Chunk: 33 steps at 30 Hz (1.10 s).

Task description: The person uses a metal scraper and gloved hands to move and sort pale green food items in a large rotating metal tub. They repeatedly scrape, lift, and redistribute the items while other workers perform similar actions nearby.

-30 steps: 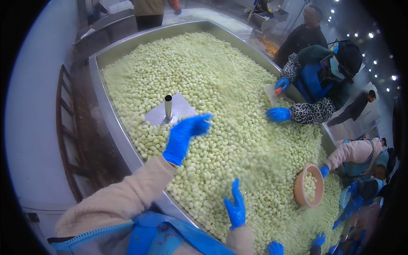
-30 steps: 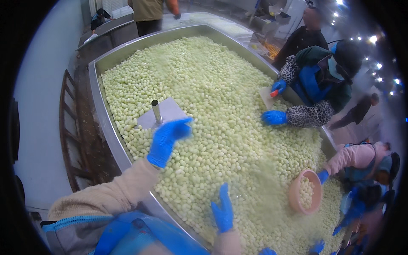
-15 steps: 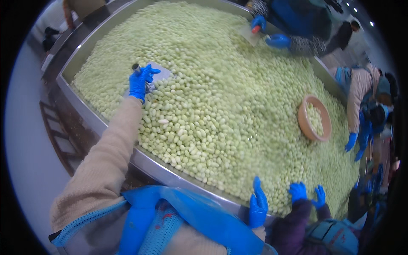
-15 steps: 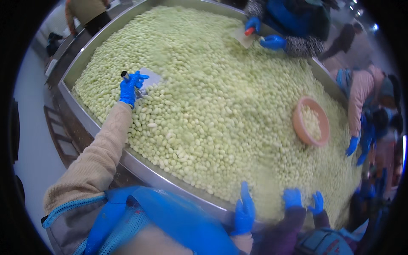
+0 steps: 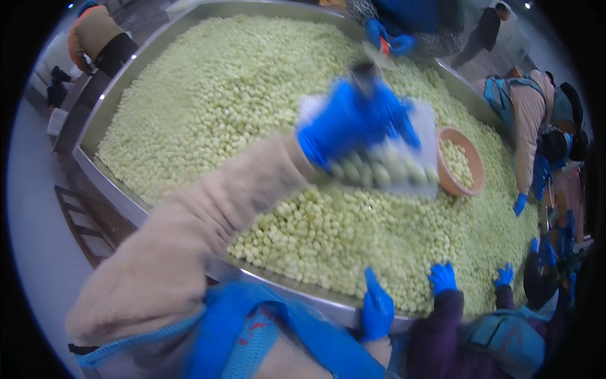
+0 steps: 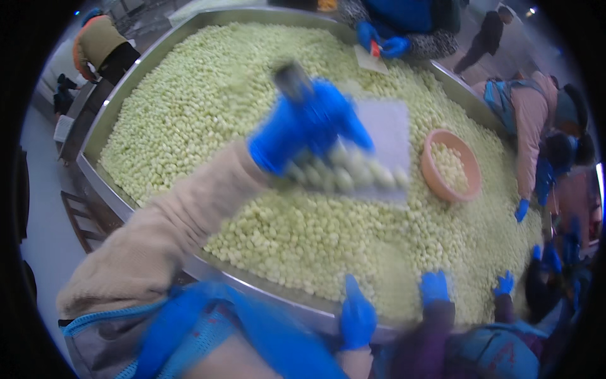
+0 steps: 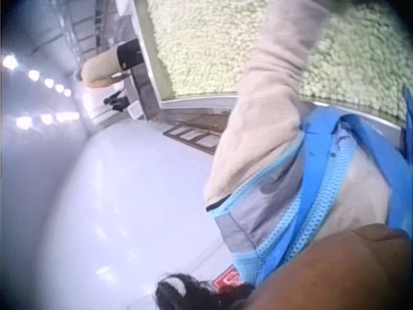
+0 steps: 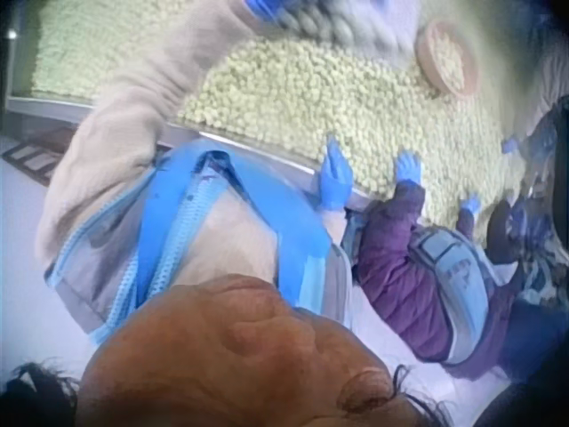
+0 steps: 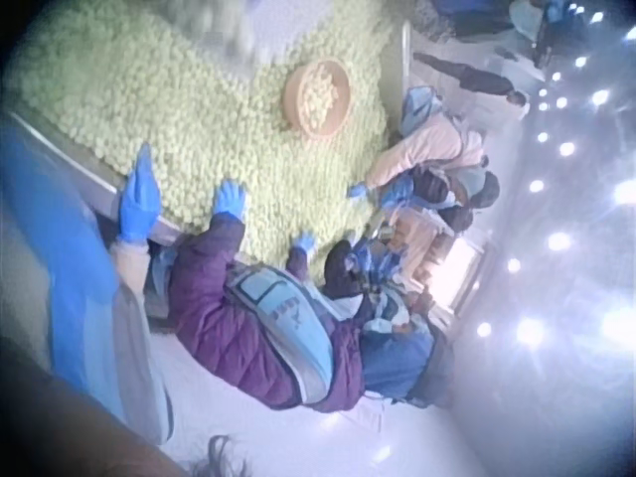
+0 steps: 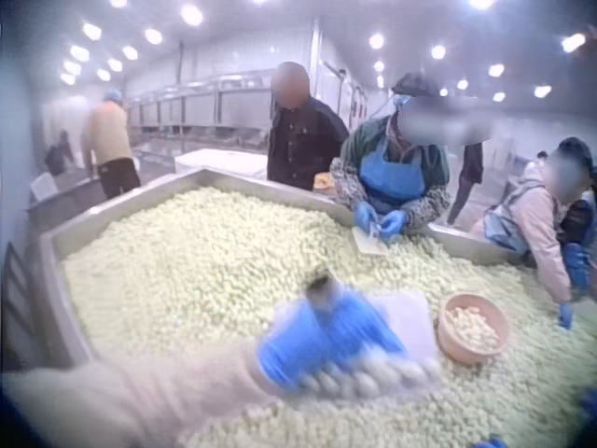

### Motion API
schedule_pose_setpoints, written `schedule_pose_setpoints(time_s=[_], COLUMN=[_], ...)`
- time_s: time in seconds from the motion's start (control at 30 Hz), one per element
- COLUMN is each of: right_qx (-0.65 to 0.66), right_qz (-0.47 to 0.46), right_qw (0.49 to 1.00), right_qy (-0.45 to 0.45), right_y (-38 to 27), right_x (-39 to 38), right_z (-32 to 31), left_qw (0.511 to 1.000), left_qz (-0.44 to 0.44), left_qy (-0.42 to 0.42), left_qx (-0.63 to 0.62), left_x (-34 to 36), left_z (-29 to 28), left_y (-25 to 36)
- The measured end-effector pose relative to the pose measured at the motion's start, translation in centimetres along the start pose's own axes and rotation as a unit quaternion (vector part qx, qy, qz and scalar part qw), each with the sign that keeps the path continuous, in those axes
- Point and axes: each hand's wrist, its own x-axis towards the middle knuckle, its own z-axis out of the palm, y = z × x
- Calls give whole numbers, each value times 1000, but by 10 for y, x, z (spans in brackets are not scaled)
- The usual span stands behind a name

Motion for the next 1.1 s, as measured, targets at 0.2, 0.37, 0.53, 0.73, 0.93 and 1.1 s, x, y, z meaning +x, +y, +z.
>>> schedule_pose_setpoints(time_s=[0.2, 0.37, 0.53, 0.73, 0.93, 1.1], right_qx=[94, 92, 66, -5, 34, 161], right_qz=[-93, -102, -104, -110, -153, 10], right_qw=[984, 985, 991, 994, 987, 987], right_qy=[120, 103, 58, 2, 42, -24], right_y=[14, 17, 12, 11, 32, 22], right_x=[1, 1, -7, -11, -5, -9], right_z=[10, 8, -1, -4, 1, 0], left_qw=[937, 908, 990, 992, 943, 939], left_qz=[-222, -347, -128, 121, -158, -277], left_qy=[-100, -117, 5, 36, 68, 81], left_qx=[249, 204, 66, -2, 286, 188], left_x=[-69, -37, 26, 92, 26, 24], left_z=[11, 2, 1, -11, -109, -88], left_y=[-209, -186, -84, -8, -239, -161])
